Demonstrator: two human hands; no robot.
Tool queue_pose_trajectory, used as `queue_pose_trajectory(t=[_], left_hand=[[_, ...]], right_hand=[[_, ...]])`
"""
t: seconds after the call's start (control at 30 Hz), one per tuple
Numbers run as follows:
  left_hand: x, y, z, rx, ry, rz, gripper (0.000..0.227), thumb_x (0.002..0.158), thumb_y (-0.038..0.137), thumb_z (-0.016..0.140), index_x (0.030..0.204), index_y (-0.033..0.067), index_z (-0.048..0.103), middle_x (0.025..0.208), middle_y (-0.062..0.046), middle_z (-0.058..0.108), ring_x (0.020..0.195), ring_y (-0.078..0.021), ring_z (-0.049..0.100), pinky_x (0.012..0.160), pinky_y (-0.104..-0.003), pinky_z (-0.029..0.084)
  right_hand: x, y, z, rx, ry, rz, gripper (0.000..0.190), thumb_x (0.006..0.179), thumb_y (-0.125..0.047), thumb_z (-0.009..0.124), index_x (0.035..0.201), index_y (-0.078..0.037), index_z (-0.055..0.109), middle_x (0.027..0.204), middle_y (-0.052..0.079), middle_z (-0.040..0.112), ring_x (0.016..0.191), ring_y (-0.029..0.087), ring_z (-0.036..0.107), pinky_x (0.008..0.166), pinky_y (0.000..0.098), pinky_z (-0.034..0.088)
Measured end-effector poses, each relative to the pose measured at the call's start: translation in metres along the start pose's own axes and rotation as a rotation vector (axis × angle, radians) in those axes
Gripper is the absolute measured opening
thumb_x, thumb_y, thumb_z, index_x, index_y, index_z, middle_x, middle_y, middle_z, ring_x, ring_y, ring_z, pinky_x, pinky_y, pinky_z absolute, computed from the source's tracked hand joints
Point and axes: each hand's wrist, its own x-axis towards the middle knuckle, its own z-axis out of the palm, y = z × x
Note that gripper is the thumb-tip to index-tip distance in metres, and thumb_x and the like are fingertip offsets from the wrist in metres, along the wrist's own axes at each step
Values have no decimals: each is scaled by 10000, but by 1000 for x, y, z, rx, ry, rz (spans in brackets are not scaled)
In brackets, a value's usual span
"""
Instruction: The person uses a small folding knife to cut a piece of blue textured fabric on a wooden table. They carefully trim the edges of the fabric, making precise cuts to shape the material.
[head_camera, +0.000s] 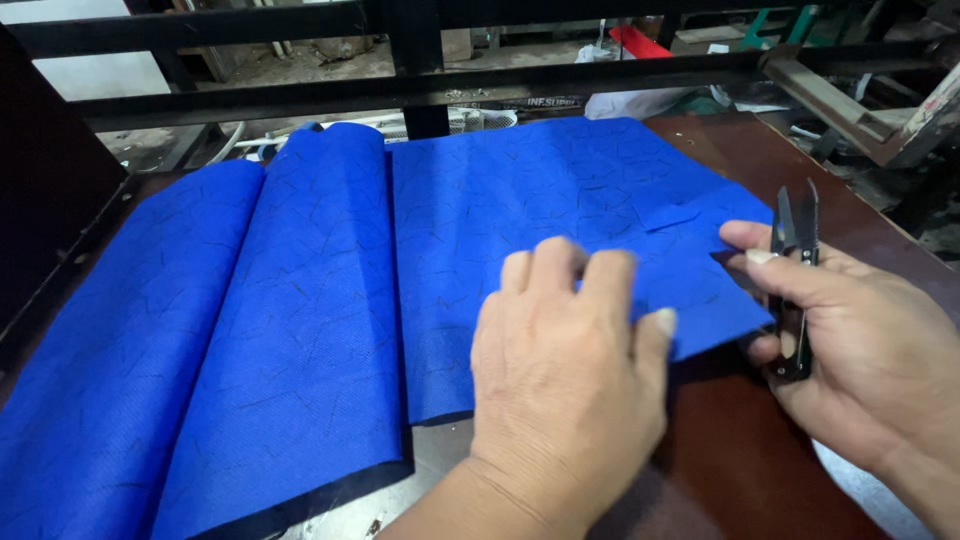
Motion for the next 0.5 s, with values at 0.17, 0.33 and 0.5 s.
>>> queue_pose_trajectory(t=[0.17,0.33,0.5], left_hand=[[2,19,1,-175,20,93,238,868,272,721,827,91,571,868,-135,570,805,-397,540,610,-536,432],[27,52,-15,-720,-786,-959,323,871,435,639,1094,273,808,744,90,656,686,-53,556,678,-243,462],[10,35,22,-1752,-595,-1366,594,1020,599,533,1254,77,695,1303,-185,658,985,-346,707,819,-413,606]], right_hand=[[-6,-13,4,2,-19,3,324,1019,-135,512,1266,-210,708,1156,-29,670,669,62,389,521,206,291],[-13,-30,13,-19,30,88,334,1061,-112,433,1314,-174,641,1387,-164,670,1255,-26,568,888,221,395],[22,-14,-14,109,-178,78,360,1055,-271,487,1341,-294,705,997,-115,659,666,38,492,586,152,383]])
